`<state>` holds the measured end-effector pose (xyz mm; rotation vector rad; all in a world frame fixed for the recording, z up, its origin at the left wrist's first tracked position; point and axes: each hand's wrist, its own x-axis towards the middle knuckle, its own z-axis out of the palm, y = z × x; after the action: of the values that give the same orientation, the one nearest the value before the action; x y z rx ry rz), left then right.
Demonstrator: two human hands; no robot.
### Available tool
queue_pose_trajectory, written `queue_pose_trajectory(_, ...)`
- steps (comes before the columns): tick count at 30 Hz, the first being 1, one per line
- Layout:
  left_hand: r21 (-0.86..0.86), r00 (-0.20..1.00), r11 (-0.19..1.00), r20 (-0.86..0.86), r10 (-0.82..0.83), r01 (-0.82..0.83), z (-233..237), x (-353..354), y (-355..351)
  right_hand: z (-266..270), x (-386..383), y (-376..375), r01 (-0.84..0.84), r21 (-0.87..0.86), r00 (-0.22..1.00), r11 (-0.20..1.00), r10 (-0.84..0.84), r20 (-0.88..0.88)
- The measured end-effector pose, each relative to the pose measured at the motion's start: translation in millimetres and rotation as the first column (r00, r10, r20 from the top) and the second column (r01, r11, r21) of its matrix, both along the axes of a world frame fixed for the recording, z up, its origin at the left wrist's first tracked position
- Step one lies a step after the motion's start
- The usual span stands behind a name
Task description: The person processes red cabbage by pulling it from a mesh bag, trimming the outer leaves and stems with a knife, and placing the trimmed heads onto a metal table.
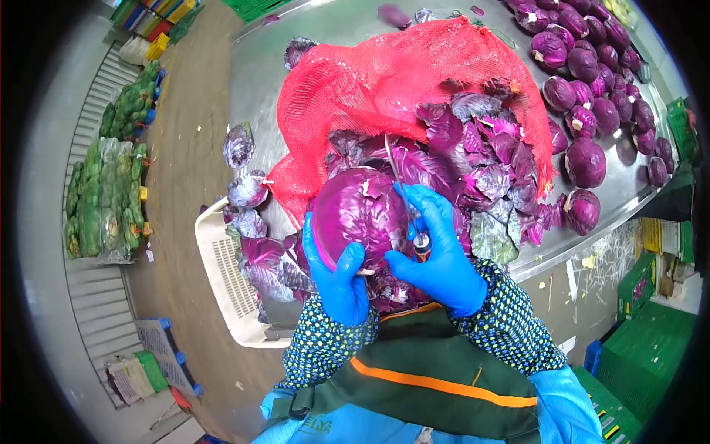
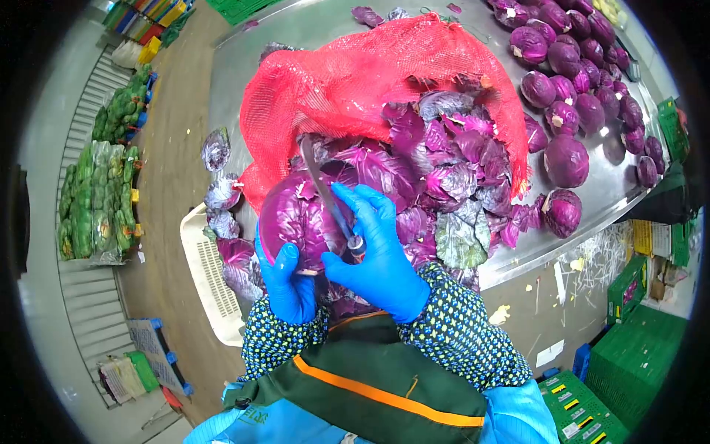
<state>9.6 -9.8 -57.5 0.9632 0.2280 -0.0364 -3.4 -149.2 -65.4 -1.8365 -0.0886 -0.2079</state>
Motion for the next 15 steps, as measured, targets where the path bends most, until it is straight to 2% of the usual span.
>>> queue_pose_trajectory(2, -0.021, 1.000, 1.000, -0.012, 0.014, -0.015, -1, 3, 1, 3, -2, 1, 0.020, 0.144, 0.990, 0.989, 0.000, -0.139)
queue_pose_trajectory(4, -0.044, 0.999, 0.998, -0.007, 0.039, -0.040, 0, 4, -1, 9, -5, 7, 0.060, 0.150, 0.991, 0.987, -0.041, -0.128)
queue_pose_trajectory(6, -0.032, 0.999, 0.999, -0.001, 0.039, -0.039, 1, 3, -4, 10, -5, 10, 0.068, -0.008, 0.998, 0.998, -0.068, -0.009)
queue_pose_trajectory(8, 0.043, 0.995, 0.995, -0.049, 0.092, -0.090, 1, 0, -5, 9, -3, 5, 0.113, -0.016, 0.992, 0.993, -0.114, -0.050)
queue_pose_trajectory(10, 0.053, 0.995, 0.994, -0.029, 0.094, -0.092, 1, -3, -7, 0, 1, -2, 0.184, -0.065, 0.983, 0.981, -0.182, 0.035)
queue_pose_trajectory(12, -0.077, 0.991, 0.991, -0.084, 0.103, -0.109, -5, -4, -4, -1, -1, -12, 0.217, 0.017, 0.976, 0.976, -0.217, 0.003)
queue_pose_trajectory(14, -0.059, 0.993, 0.995, -0.097, 0.073, -0.079, -3, -6, -1, -2, 2, -27, 0.224, 0.299, 0.936, 0.928, -0.119, -0.332)
queue_pose_trajectory(15, -0.061, 0.995, 0.998, -0.092, 0.028, -0.034, -4, -6, 1, 0, 4, -27, 0.227, 0.302, 0.937, 0.926, -0.123, -0.328)
